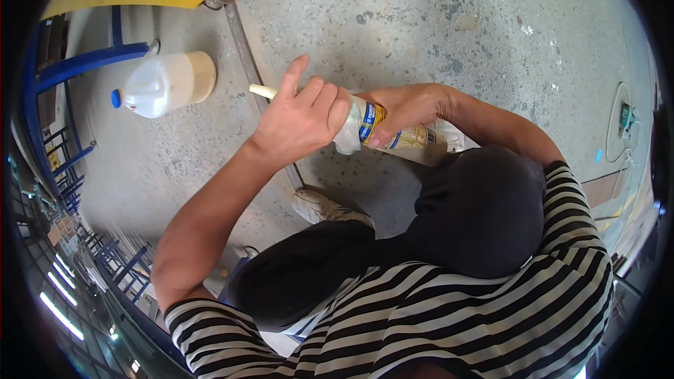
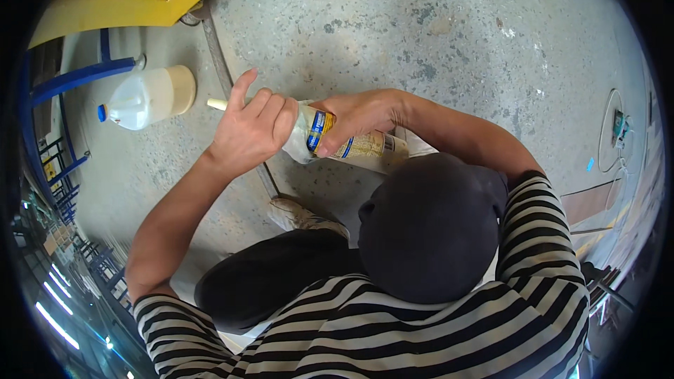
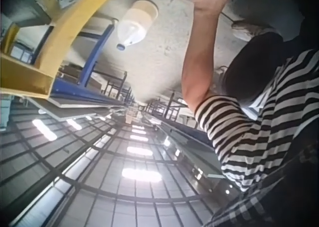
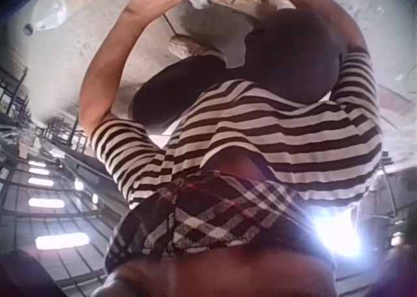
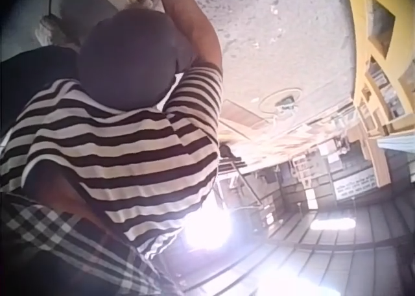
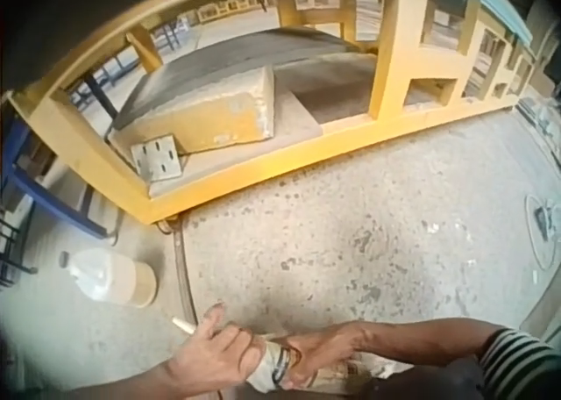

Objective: Cleaning the nozzle of a glue bottle and using a hammer to tap components on an assembly frame.

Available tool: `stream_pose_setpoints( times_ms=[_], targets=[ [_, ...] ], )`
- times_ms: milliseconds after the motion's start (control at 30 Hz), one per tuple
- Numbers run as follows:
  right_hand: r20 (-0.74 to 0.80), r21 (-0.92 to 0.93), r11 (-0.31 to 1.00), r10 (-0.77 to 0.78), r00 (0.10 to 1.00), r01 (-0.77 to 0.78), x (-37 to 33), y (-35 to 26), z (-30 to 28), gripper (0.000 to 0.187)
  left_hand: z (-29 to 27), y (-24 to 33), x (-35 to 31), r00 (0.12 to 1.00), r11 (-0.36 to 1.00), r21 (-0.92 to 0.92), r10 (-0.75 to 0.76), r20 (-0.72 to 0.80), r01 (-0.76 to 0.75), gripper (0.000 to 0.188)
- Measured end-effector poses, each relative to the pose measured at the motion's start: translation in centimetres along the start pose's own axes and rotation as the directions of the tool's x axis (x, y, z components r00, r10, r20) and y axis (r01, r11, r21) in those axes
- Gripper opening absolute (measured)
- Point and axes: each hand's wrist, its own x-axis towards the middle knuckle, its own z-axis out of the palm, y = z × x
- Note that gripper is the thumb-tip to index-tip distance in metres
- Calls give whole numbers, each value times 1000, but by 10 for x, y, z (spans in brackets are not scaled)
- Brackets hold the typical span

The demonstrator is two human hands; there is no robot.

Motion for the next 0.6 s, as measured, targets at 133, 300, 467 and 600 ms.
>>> stream_pose_setpoints(
  times_ms=[133, 300, 467, 600],
  targets=[
    [-61, 27, 992, -123, 991, 124, 5, 6, -1, 73, -2, -11, 9, 1000, 1000, -13, -7, -29, 6, 22],
    [-83, -21, 997, -75, 994, 74, -1, -35, 29, 78, -31, -32, 13, 970, 996, 75, 55, -238, -39, 33],
    [-101, -40, 998, -46, 994, 43, -1, -39, 38, 77, -36, -41, -8, 975, 995, 75, 74, -208, -60, 43],
    [-101, -76, 996, 32, 994, -40, 2, -42, 49, 71, -45, -48, -41, 993, 999, -4, 31, -112, -32, 43]
  ],
)
